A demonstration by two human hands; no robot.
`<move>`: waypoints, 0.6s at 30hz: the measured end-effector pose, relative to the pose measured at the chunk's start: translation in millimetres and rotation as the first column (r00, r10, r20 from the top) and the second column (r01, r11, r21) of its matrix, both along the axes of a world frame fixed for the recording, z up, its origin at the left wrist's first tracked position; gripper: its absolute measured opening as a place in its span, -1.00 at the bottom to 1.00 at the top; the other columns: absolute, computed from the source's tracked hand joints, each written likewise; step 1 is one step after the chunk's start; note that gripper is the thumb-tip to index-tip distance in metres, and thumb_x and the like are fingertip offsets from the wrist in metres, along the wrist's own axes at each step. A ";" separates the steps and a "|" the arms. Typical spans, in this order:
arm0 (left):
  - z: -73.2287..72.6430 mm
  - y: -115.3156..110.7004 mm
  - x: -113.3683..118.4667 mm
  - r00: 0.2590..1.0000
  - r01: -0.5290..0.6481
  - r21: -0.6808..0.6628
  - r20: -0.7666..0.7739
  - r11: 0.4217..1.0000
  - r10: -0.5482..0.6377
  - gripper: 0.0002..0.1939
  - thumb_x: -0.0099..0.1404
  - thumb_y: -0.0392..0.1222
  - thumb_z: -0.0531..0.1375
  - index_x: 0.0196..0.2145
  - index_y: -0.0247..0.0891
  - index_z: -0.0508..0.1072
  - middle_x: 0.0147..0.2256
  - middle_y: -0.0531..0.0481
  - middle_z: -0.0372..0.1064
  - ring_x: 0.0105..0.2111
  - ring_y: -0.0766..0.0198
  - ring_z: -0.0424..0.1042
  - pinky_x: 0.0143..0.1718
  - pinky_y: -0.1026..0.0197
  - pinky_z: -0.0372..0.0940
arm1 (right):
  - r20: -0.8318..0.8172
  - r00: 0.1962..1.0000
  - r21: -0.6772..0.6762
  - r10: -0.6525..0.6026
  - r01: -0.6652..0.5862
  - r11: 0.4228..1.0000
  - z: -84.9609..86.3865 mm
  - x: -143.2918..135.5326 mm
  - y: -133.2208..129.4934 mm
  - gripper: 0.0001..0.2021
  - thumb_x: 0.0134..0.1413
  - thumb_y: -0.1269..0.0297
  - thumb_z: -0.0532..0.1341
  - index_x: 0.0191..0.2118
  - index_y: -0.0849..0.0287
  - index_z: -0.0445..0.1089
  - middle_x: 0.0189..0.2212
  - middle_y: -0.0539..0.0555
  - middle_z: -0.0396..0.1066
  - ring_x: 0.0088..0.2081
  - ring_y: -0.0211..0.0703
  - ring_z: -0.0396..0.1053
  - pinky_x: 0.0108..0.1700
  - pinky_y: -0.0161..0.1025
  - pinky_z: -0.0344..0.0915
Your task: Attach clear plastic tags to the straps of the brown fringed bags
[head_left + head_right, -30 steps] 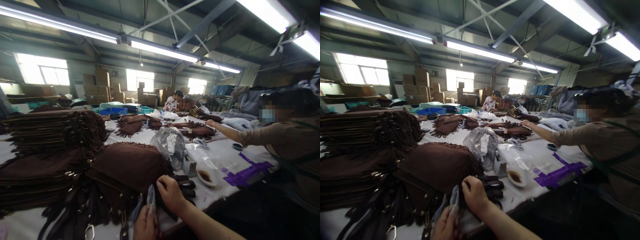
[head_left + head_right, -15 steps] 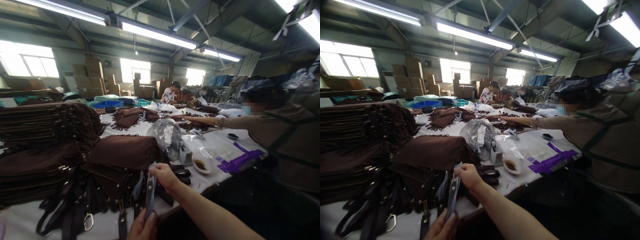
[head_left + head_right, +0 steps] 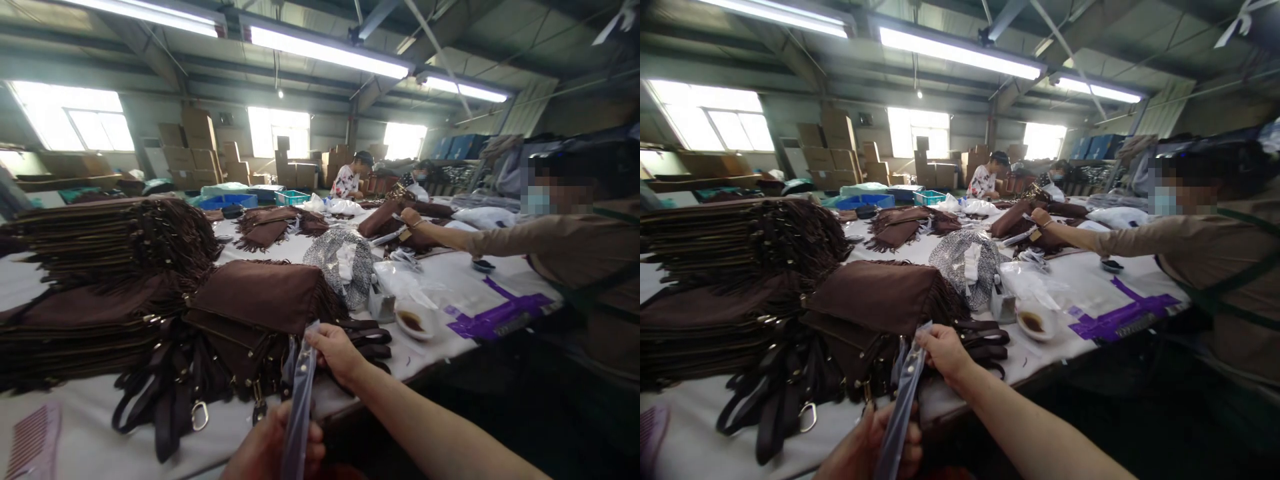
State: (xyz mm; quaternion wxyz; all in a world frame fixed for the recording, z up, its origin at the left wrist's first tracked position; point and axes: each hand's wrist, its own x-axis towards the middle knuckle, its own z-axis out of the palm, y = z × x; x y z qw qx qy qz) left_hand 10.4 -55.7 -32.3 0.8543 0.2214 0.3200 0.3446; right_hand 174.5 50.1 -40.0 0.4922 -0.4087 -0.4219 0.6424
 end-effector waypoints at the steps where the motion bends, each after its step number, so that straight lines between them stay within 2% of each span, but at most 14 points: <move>1: 4.4 8.4 6.3 0.999 -0.040 -0.016 -0.015 0.999 0.040 -0.43 0.09 0.25 0.25 -0.15 -0.30 0.45 -0.31 -0.14 0.49 -0.34 0.16 0.48 -0.27 0.15 0.32 | 0.004 1.000 0.007 0.003 -0.003 1.000 1.0 -0.6 -1.1 -0.57 -0.13 -0.07 0.34 -0.51 0.22 0.26 -0.71 -0.13 0.19 -0.69 -0.44 0.01 -0.64 -0.41 -0.12; 3: 6.7 23.9 19.7 0.990 -0.117 -0.001 -0.085 0.993 0.116 -0.51 0.09 0.18 0.29 -0.22 -0.30 0.43 -0.48 0.04 0.38 -0.53 0.34 0.37 -0.45 0.26 0.28 | 0.019 1.000 0.021 0.003 -0.004 1.000 2.6 0.1 -3.7 -0.57 -0.12 -0.08 0.33 -0.51 0.22 0.26 -0.71 -0.14 0.19 -0.69 -0.44 0.00 -0.64 -0.41 -0.12; 6: -4.1 38.2 36.2 0.964 -0.165 0.088 -0.197 0.982 0.180 -0.54 0.04 0.16 0.34 -0.31 -0.26 0.38 -0.62 0.25 0.12 -0.70 0.52 0.05 -0.65 0.38 0.08 | 0.057 0.998 0.028 0.019 -0.021 0.999 2.9 7.3 -8.2 -0.54 -0.09 -0.13 0.31 -0.51 0.22 0.27 -0.71 -0.14 0.18 -0.68 -0.44 0.00 -0.64 -0.40 -0.11; 9: -18.8 40.5 44.4 0.924 -0.153 0.174 -0.324 0.973 0.203 -0.45 -0.04 0.33 0.28 -0.38 -0.21 0.33 -0.66 0.28 0.07 -0.73 0.50 -0.05 -0.73 0.36 0.01 | 0.104 0.987 -0.017 0.120 -0.119 0.993 0.8 15.0 -12.7 -0.51 -0.08 -0.16 0.29 -0.55 0.23 0.27 -0.75 -0.13 0.15 -0.70 -0.44 -0.03 -0.65 -0.39 -0.14; 11: -22.8 37.5 46.0 0.867 -0.144 0.257 -0.434 0.956 0.247 -0.44 -0.03 0.38 0.23 -0.38 -0.20 0.36 -0.67 0.26 0.09 -0.74 0.45 0.00 -0.74 0.32 0.03 | 0.119 0.972 -0.069 0.200 -0.193 0.979 -0.9 14.6 -14.2 -0.55 -0.13 -0.09 0.34 -0.56 0.26 0.32 -0.74 -0.11 0.17 -0.70 -0.43 0.00 -0.64 -0.38 -0.12; 13: -21.3 33.0 45.6 0.771 -0.130 0.397 -0.535 0.909 0.344 -0.49 0.08 0.32 0.18 -0.32 -0.21 0.43 -0.63 0.15 0.24 -0.66 0.32 0.23 -0.64 0.25 0.19 | 0.124 0.974 -0.090 0.192 -0.182 0.979 -1.7 8.7 -13.0 -0.62 -0.21 0.04 0.40 -0.54 0.29 0.36 -0.70 -0.09 0.22 -0.66 -0.41 0.07 -0.59 -0.38 -0.02; 15: -17.6 28.8 43.8 0.658 -0.094 0.540 -0.597 0.837 0.459 -0.55 0.19 0.20 0.13 -0.21 -0.23 0.49 -0.46 -0.04 0.46 -0.40 0.10 0.45 -0.38 0.13 0.36 | 0.125 0.985 -0.070 0.115 -0.107 0.992 -1.3 0.4 -9.6 -0.69 -0.25 0.14 0.40 -0.56 0.29 0.36 -0.67 -0.09 0.24 -0.62 -0.40 0.11 -0.53 -0.37 0.04; 18: -14.2 25.6 40.4 0.538 -0.054 0.629 -0.635 0.775 0.553 -0.57 0.19 0.11 0.15 -0.16 -0.26 0.53 -0.13 -0.26 0.52 -0.04 -0.11 0.43 -0.01 -0.01 0.31 | 0.111 0.993 -0.021 0.043 -0.041 0.999 0.7 -9.2 -4.6 -0.74 -0.25 0.21 0.37 -0.60 0.28 0.33 -0.67 -0.09 0.22 -0.61 -0.40 0.10 -0.52 -0.37 0.03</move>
